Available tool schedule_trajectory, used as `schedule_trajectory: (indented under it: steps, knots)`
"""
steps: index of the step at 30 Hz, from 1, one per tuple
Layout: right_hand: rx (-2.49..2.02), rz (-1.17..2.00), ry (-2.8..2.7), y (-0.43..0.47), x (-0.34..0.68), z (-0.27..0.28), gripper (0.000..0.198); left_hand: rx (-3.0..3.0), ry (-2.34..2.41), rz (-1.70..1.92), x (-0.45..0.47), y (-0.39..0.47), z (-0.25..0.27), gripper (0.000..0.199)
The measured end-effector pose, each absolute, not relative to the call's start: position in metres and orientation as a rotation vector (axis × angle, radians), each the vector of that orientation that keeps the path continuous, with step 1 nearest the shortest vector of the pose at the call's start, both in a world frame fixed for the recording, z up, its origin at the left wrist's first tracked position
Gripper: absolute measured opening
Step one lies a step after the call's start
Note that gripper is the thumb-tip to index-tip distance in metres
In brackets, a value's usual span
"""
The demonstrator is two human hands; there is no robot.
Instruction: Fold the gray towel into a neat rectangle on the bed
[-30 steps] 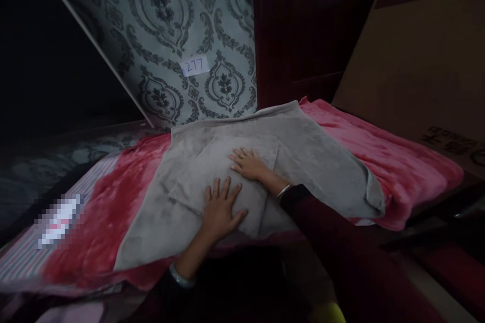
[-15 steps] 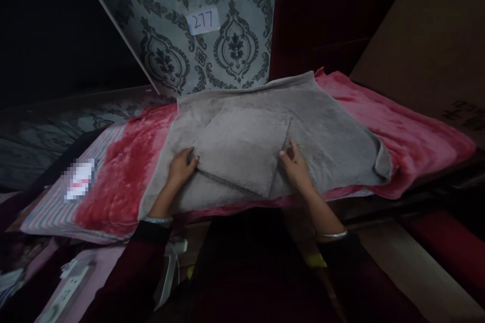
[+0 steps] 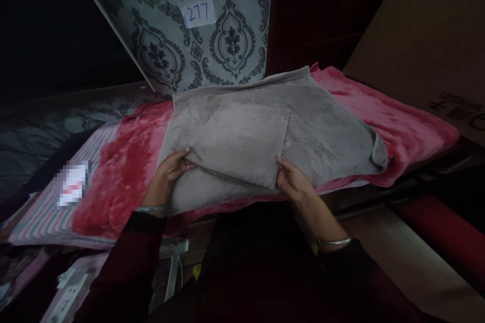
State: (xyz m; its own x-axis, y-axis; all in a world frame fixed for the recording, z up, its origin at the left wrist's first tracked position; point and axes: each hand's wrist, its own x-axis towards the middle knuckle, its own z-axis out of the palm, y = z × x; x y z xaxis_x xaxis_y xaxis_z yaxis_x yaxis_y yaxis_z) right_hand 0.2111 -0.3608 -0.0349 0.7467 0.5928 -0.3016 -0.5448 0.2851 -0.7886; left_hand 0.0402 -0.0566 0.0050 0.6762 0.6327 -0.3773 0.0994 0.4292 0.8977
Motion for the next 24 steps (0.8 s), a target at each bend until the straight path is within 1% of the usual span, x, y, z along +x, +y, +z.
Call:
schedule_trajectory:
  steps: [3, 8, 12, 16, 24]
  knots:
    - [-1.028, 0.805, -0.011, -0.358, 0.205, -0.034, 0.016, 1.144, 0.754, 0.393, 0.04, -0.063, 0.001, 0.022]
    - [-1.041, 0.851, 0.076, -0.353, 0.196, -0.034, 0.022, 1.285, 0.713, 0.609, 0.04, -0.073, -0.008, 0.033]
    - [-0.979, 0.874, 0.13, -0.351, 0.188, -0.034, 0.027, 1.251, 0.697, 0.539, 0.038, -0.074, -0.006, 0.036]
    - [-0.943, 0.884, 0.123, -0.35, 0.185, -0.04, 0.028, 1.154, 0.686, 0.44, 0.035, -0.074, -0.003, 0.031]
    - [-0.871, 0.94, 0.188, -0.347, 0.183, -0.032, 0.035, 1.1, 0.724, 0.442, 0.034, -0.075, -0.009, 0.021]
